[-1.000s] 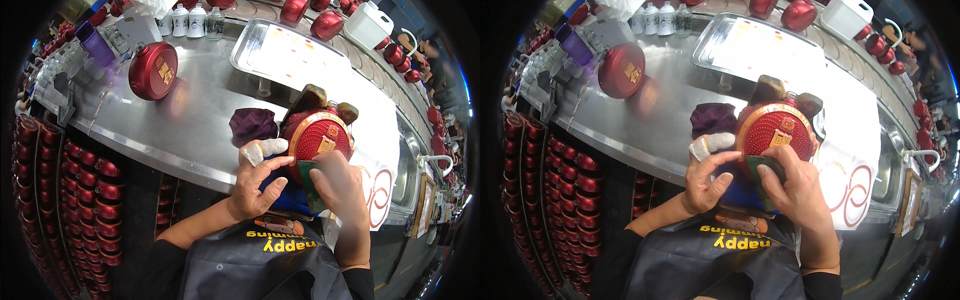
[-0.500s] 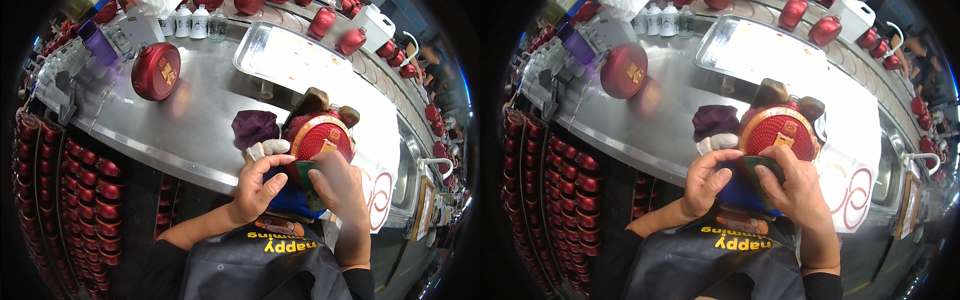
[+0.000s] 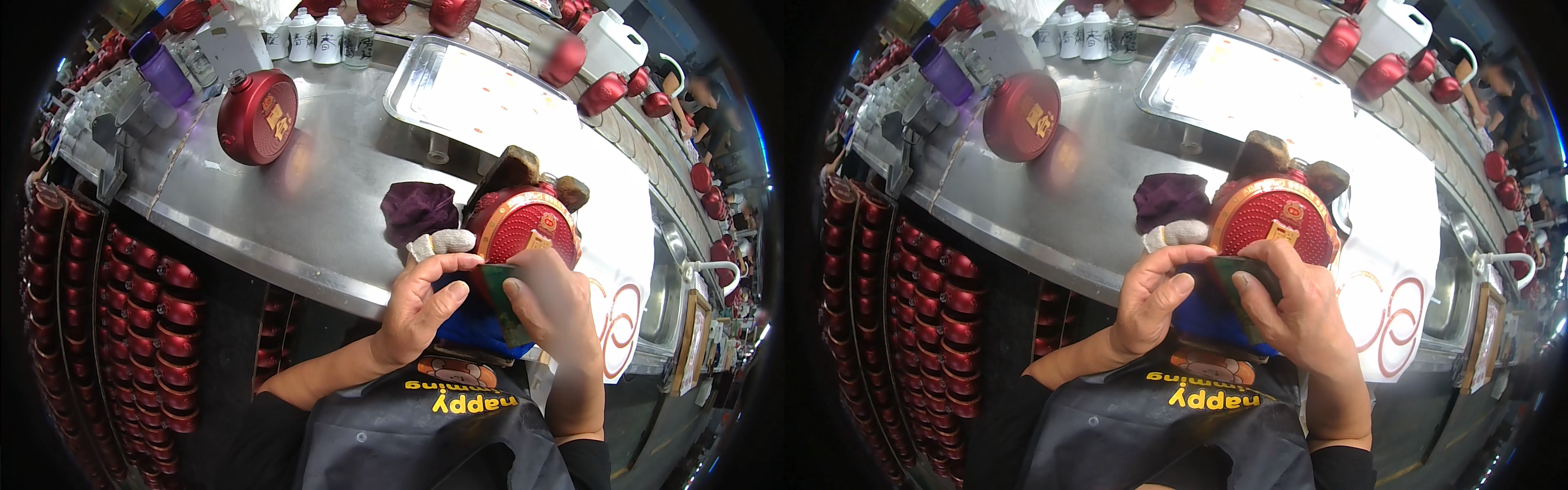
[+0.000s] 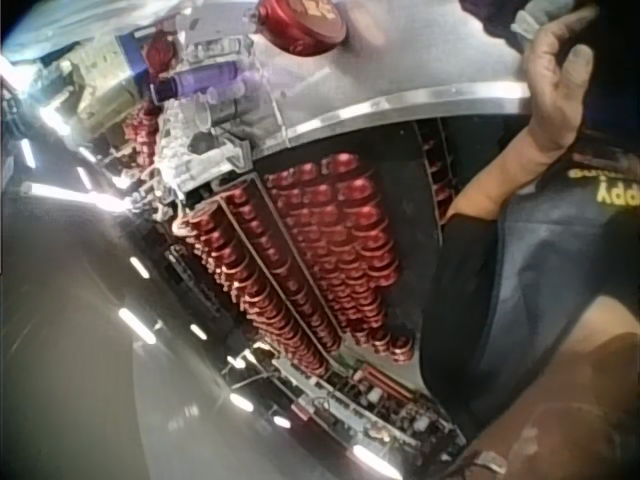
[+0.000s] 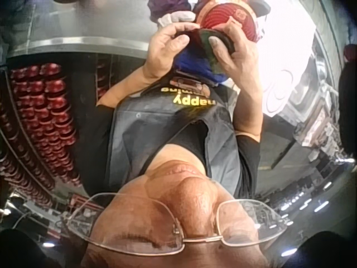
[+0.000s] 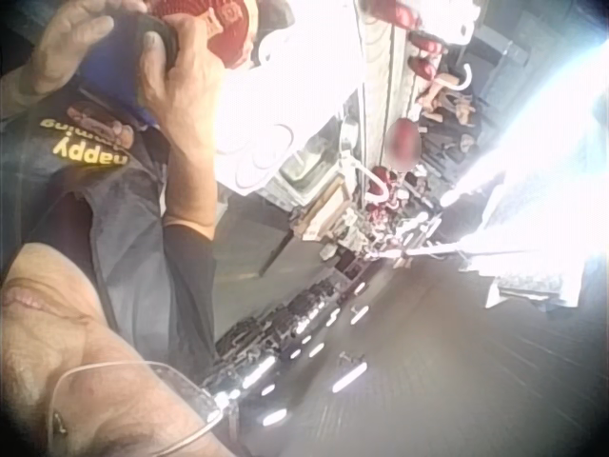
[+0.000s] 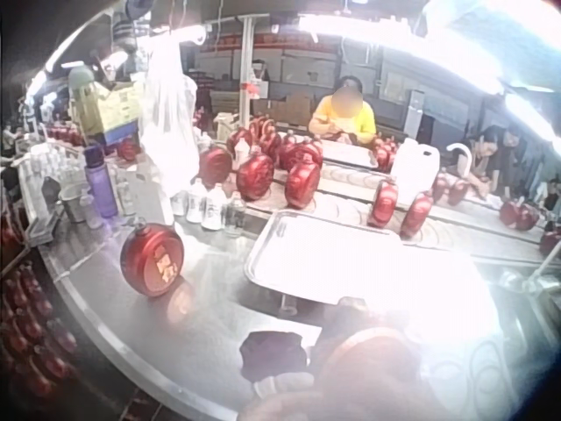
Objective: The person applies gold stickers to the surface of red round containers, then uses a green sponge and a purple cloth to rub and wipe the sticker area. The person repeats this process on multiple containers, placing finished ones on a nearby rack.
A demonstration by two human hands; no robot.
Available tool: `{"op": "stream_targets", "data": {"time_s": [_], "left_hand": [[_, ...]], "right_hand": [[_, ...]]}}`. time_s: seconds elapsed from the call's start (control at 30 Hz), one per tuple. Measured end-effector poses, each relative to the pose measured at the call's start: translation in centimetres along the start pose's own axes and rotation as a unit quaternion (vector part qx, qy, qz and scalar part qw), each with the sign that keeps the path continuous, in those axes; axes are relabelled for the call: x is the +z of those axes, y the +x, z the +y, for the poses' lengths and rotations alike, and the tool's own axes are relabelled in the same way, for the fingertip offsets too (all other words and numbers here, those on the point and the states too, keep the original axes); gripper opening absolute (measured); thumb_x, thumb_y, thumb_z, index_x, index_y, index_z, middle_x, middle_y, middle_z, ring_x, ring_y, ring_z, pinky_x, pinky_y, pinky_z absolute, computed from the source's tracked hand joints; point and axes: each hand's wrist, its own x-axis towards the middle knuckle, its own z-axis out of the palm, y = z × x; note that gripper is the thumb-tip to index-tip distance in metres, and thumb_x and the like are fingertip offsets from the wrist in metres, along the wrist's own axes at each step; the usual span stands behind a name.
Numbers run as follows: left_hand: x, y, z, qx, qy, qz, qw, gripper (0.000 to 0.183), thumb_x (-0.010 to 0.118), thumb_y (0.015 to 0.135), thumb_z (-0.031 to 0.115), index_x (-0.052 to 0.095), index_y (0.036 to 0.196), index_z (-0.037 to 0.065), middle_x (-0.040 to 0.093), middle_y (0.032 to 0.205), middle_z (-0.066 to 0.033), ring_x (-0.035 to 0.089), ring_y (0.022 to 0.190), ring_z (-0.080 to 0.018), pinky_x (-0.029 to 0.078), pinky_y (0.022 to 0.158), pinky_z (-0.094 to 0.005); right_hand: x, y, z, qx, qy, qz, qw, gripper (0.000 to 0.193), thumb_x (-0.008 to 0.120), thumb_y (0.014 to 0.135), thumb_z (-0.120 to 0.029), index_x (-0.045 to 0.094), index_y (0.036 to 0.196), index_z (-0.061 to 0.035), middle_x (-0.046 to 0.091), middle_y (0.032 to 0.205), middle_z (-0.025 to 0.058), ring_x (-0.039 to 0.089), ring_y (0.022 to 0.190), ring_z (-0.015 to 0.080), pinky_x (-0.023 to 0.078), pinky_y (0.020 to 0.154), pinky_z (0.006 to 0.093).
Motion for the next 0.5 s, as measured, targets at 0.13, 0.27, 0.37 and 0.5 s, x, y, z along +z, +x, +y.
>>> {"op": "stream_targets", "data": {"time_s": [0.13, 0.27, 0.37, 0.5], "left_hand": [[-0.03, 0.05, -0.04, 0.008, 0.000, -0.004, 1.000, 0.037, 0.061, 0.103, 0.021, 0.065, 0.129, -0.005, 0.059, 0.137, -0.0163, 0.050, 0.133, -0.0237, 0.034, 0.116, -0.0378], [-0.11, 0.06, -0.03, 0.007, 0.020, -0.003, 1.000, 0.037, 0.060, 0.103, 0.021, 0.065, 0.129, -0.005, 0.059, 0.137, -0.0164, 0.051, 0.133, -0.0239, 0.034, 0.116, -0.0378], [-0.08, 0.04, -0.07, 0.008, 0.018, -0.003, 1.000, 0.037, 0.060, 0.103, 0.022, 0.065, 0.129, -0.005, 0.059, 0.137, -0.0163, 0.051, 0.133, -0.0241, 0.034, 0.116, -0.0379], [-0.08, 0.01, -0.06, 0.006, 0.020, -0.001, 1.000, 0.037, 0.061, 0.103, 0.022, 0.065, 0.129, -0.004, 0.059, 0.137, -0.0162, 0.051, 0.133, -0.0243, 0.034, 0.116, -0.0380]], "right_hand": [[0.00, -0.03, -0.03, 0.006, 0.010, 0.005, 1.000, 0.022, 0.072, 0.090, -0.003, 0.064, 0.111, -0.0003, 0.070, 0.087, 0.0183, 0.073, 0.077, 0.0358, 0.055, 0.067, 0.0400], [-0.08, -0.05, -0.05, 0.001, -0.002, 0.002, 1.000, 0.022, 0.072, 0.090, -0.003, 0.064, 0.111, -0.0006, 0.070, 0.087, 0.0180, 0.072, 0.076, 0.0359, 0.054, 0.067, 0.0400], [-0.05, 0.01, -0.07, 0.004, 0.003, -0.001, 1.000, 0.022, 0.072, 0.090, -0.004, 0.064, 0.110, -0.0008, 0.069, 0.087, 0.0176, 0.072, 0.076, 0.0362, 0.054, 0.066, 0.0400], [0.06, 0.07, -0.14, 0.003, 0.007, 0.009, 1.000, 0.022, 0.072, 0.090, -0.004, 0.065, 0.110, -0.0009, 0.069, 0.086, 0.0175, 0.072, 0.076, 0.0363, 0.054, 0.066, 0.0400]]}}
